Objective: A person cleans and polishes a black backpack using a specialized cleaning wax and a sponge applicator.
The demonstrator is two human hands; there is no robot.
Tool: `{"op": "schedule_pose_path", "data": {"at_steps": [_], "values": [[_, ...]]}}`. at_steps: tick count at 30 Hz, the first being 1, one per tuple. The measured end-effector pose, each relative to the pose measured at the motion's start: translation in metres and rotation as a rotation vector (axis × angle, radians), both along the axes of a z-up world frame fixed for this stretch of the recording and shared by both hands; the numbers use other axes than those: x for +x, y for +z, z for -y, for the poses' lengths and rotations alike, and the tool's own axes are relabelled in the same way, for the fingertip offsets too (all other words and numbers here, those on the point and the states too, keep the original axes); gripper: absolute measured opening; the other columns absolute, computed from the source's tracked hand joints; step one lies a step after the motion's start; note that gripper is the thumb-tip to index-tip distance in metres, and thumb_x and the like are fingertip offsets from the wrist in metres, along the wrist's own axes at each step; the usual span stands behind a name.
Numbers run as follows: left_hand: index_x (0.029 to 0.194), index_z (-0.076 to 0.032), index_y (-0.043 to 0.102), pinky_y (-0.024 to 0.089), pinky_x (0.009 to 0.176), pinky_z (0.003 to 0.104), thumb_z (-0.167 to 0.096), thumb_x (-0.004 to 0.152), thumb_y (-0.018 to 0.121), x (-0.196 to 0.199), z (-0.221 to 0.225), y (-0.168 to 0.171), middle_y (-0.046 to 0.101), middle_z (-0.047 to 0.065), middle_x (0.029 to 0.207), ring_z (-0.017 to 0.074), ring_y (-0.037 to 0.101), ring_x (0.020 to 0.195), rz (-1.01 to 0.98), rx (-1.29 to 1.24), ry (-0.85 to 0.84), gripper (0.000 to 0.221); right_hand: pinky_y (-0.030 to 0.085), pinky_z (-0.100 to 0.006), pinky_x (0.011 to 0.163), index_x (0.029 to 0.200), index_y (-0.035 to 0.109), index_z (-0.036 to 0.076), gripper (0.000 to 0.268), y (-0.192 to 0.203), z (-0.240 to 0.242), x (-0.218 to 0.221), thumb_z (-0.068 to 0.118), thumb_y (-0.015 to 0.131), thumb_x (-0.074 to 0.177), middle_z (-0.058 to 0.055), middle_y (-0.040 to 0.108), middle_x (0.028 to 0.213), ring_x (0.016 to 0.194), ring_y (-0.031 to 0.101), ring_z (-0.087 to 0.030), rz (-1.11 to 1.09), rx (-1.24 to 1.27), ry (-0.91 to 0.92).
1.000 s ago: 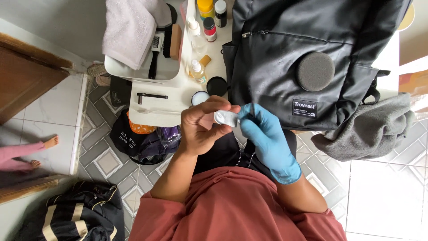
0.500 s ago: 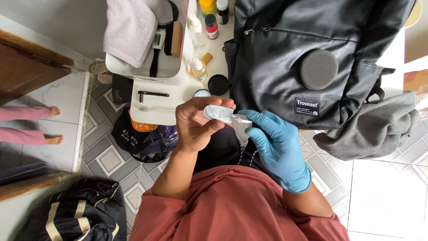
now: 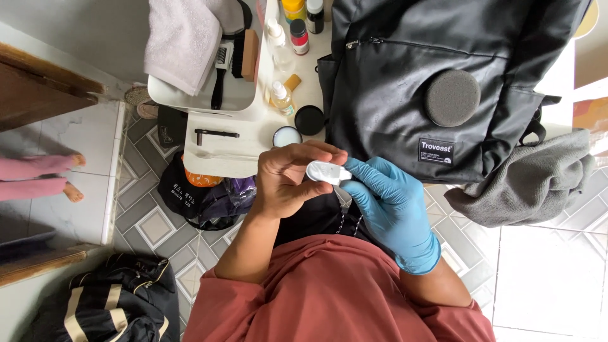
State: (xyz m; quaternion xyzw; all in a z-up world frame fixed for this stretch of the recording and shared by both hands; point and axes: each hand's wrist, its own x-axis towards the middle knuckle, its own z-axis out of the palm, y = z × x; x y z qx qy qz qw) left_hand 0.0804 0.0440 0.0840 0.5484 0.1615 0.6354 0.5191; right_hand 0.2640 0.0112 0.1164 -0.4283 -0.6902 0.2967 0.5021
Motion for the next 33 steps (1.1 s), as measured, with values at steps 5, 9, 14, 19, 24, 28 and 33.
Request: {"op": "schedule_pose_path", "data": {"at_steps": [5,9,14,19,24,28,33], "values": [[0.114,0.009,0.068,0.06,0.095,0.046,-0.006,0.085,0.084,0.0,0.002,0.011,0.076,0.027,0.107,0.0338,0.072,0.112,-0.057,-0.014,-0.004,0.036,0.058,-0.045,0.064,0.117,0.064,0.0,0.032,0.026,0.002,-0.009,0.01,0.078,0.091,-0.015,0.073,0.091,0.074,0.072,-0.041,0.054,-0.146,-0.011],[0.118,0.009,0.067,0.059,0.096,0.045,-0.005,0.089,0.081,-0.001,0.007,0.014,0.076,0.025,0.11,0.0309,0.072,0.113,-0.116,-0.052,0.0,0.035,0.059,-0.051,0.069,0.133,0.049,-0.005,0.048,0.016,0.004,-0.002,0.008,0.074,0.094,-0.02,0.073,0.093,0.08,0.072,-0.044,0.161,-0.172,-0.009],[0.121,0.009,0.068,0.062,0.091,0.04,-0.007,0.09,0.079,0.001,0.011,0.021,0.078,0.023,0.106,0.0244,0.074,0.105,-0.198,-0.181,0.076,0.036,0.061,-0.052,0.072,0.139,0.045,-0.004,0.052,0.021,0.0,-0.011,-0.002,0.07,0.094,-0.024,0.073,0.097,0.086,0.073,-0.047,0.174,-0.167,-0.001],[0.116,0.008,0.07,0.064,0.079,0.034,-0.008,0.095,0.073,-0.001,0.014,0.018,0.079,0.021,0.096,0.0198,0.076,0.092,-0.291,-0.225,0.168,0.027,0.062,-0.051,0.072,0.137,0.048,-0.006,0.048,0.017,-0.002,-0.024,-0.005,0.07,0.094,-0.027,0.072,0.1,0.088,0.073,-0.047,0.102,-0.114,-0.031],[0.116,0.006,0.071,0.065,0.077,0.032,-0.006,0.097,0.07,0.001,0.017,0.023,0.079,0.021,0.097,0.0173,0.076,0.088,-0.253,-0.257,0.234,0.022,0.061,-0.046,0.075,0.137,0.053,-0.003,0.049,0.006,-0.003,-0.021,0.003,0.075,0.094,-0.019,0.073,0.099,0.085,0.074,-0.04,0.078,-0.062,-0.081],[0.116,0.007,0.069,0.065,0.084,0.036,-0.007,0.098,0.068,-0.002,0.018,0.023,0.079,0.022,0.1,0.0225,0.075,0.097,-0.233,-0.26,0.317,0.023,0.061,-0.046,0.074,0.126,0.066,0.002,0.031,0.003,-0.006,-0.018,0.01,0.071,0.096,-0.016,0.074,0.096,0.084,0.074,-0.04,0.058,-0.107,0.011],[0.113,0.006,0.07,0.063,0.086,0.037,-0.007,0.098,0.069,-0.001,0.023,0.031,0.078,0.023,0.102,0.0248,0.075,0.102,-0.228,-0.307,0.327,0.02,0.06,-0.041,0.072,0.11,0.074,0.007,0.015,-0.01,-0.007,-0.016,0.013,0.068,0.098,-0.01,0.075,0.089,0.078,0.075,-0.035,0.028,-0.226,0.112]]}}
